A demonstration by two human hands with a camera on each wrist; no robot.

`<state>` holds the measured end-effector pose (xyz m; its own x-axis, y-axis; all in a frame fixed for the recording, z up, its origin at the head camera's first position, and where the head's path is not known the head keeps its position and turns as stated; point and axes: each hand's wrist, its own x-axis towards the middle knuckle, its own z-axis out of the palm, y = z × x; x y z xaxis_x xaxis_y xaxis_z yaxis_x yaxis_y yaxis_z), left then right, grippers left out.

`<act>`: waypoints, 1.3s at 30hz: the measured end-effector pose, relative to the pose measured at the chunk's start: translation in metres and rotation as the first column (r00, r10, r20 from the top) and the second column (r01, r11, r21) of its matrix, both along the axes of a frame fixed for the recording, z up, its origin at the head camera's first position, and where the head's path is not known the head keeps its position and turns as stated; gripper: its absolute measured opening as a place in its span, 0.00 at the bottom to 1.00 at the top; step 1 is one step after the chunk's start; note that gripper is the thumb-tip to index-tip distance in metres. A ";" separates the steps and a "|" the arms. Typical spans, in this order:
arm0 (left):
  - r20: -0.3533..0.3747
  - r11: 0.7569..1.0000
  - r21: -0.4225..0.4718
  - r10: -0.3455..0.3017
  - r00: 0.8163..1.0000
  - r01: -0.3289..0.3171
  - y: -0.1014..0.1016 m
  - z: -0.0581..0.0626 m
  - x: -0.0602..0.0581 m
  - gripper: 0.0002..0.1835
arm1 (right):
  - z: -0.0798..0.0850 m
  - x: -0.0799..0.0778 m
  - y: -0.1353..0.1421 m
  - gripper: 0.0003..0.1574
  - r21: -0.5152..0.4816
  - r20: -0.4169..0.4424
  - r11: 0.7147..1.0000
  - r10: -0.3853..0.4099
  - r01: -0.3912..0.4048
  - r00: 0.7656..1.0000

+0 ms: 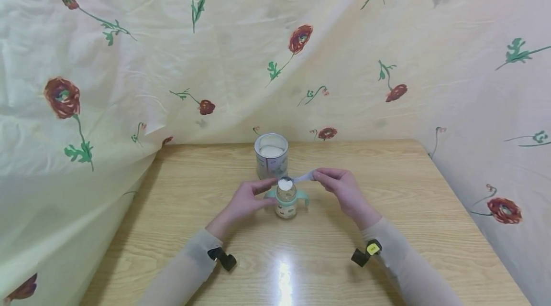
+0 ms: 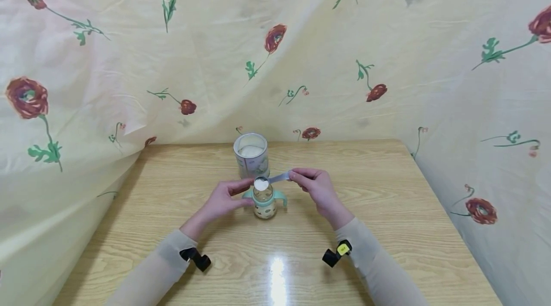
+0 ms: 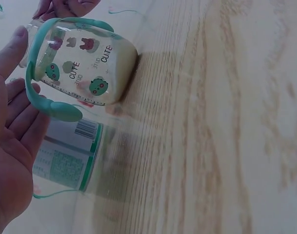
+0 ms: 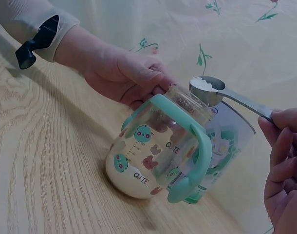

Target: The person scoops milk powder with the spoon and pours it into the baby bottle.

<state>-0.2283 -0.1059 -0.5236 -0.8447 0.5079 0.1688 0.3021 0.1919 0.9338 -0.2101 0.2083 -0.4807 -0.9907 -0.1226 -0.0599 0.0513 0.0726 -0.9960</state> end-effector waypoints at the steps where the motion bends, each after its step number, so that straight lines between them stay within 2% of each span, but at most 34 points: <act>1: -0.001 1.000 -0.007 -0.003 1.000 0.003 0.000 -0.001 -0.001 0.33 | -0.001 0.000 0.000 0.18 0.006 -0.005 1.000 0.004 -0.004 1.000; 10: 0.008 0.998 -0.063 -0.028 1.000 0.029 0.003 -0.004 -0.004 0.37 | -0.007 -0.002 0.001 0.23 0.059 -0.057 0.998 -0.003 0.007 0.998; 18: 0.011 0.996 -0.076 -0.034 0.999 0.035 0.009 -0.004 -0.005 0.38 | -0.011 0.002 0.002 0.21 0.096 -0.136 0.995 0.007 0.006 0.991; 30: 0.019 0.996 -0.076 -0.033 0.999 0.035 0.011 -0.003 -0.005 0.36 | -0.019 0.004 0.002 0.17 0.058 -0.216 0.998 0.009 0.004 0.976; 39: 0.061 0.997 -0.079 -0.017 0.998 0.022 0.011 -0.004 -0.005 0.36 | -0.021 0.002 -0.002 0.13 0.070 -0.273 0.997 -0.015 0.035 0.962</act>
